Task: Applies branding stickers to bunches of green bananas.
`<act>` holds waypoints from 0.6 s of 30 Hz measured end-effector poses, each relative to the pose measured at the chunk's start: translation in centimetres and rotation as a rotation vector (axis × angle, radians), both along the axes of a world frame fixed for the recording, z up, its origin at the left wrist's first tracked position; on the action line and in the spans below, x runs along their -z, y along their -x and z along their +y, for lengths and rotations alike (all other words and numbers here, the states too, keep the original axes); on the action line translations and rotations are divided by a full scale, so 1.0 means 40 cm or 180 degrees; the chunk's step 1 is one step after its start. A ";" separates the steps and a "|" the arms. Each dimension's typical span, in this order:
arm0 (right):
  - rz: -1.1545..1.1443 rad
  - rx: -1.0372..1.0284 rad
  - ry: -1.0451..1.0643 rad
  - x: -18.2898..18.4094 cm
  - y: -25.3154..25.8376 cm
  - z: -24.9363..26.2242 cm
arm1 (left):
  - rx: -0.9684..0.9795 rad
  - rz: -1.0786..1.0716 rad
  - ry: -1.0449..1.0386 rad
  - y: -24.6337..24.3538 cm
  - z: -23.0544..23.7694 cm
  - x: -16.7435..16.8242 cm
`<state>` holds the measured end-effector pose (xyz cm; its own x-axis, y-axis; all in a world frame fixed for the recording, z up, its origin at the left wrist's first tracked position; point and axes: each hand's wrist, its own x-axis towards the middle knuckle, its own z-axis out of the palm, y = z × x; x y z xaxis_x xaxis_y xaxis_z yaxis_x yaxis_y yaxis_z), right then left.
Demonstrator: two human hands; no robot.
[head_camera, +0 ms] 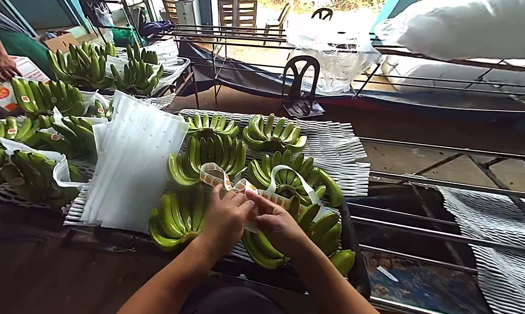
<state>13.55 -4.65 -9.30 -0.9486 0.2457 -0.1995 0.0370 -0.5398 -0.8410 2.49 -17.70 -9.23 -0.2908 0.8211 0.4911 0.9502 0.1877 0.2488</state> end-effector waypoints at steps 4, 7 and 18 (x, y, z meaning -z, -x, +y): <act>0.0090 0.0087 0.0116 0.003 0.013 -0.017 | 0.0070 -0.0495 -0.0110 0.021 -0.024 -0.003; -0.0002 0.0065 -0.0213 0.008 0.023 -0.026 | -0.0006 -0.0415 -0.0196 0.021 -0.031 -0.001; 0.0042 0.0084 0.1491 0.035 0.030 -0.041 | -0.0345 0.0360 -0.0707 0.031 -0.078 0.047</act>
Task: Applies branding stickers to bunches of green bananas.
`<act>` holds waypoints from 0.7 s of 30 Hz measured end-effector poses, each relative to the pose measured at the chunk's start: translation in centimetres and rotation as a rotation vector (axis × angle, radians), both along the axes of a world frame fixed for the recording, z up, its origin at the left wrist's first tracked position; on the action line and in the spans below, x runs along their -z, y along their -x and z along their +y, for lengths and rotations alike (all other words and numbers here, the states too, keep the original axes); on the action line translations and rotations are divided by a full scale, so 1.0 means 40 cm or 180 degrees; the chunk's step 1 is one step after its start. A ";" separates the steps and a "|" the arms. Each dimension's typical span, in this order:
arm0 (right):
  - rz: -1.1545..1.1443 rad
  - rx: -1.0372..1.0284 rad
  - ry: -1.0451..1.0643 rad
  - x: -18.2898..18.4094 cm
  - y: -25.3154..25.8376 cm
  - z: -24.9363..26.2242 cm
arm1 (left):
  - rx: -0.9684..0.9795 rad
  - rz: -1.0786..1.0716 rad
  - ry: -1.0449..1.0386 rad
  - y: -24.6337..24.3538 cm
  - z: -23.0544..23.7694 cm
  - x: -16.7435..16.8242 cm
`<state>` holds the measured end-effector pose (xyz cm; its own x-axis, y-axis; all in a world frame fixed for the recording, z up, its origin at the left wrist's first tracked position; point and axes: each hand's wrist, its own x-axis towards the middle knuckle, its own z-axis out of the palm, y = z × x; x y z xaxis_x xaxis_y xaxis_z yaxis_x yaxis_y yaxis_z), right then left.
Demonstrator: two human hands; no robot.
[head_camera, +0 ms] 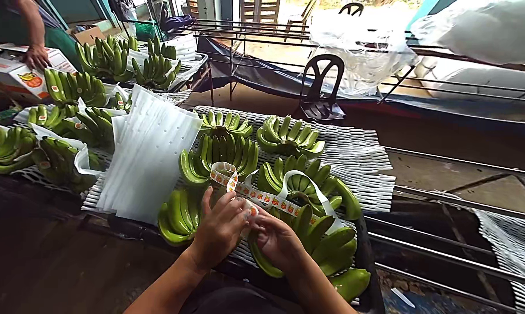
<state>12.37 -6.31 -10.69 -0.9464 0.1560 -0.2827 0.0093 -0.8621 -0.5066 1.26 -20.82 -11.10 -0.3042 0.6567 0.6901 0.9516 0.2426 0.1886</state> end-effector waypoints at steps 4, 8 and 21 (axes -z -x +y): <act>-0.0468 0.1126 -0.0323 -0.004 -0.004 0.042 | -0.0654 -0.2010 -0.0084 0.163 0.025 -0.006; -0.0077 0.1661 -0.0792 -0.032 -0.061 0.103 | -0.1491 -0.3706 0.0370 0.380 0.149 0.050; 0.0049 0.1976 -0.0847 -0.042 -0.185 0.142 | -0.2425 -0.3256 0.1057 0.558 0.320 0.124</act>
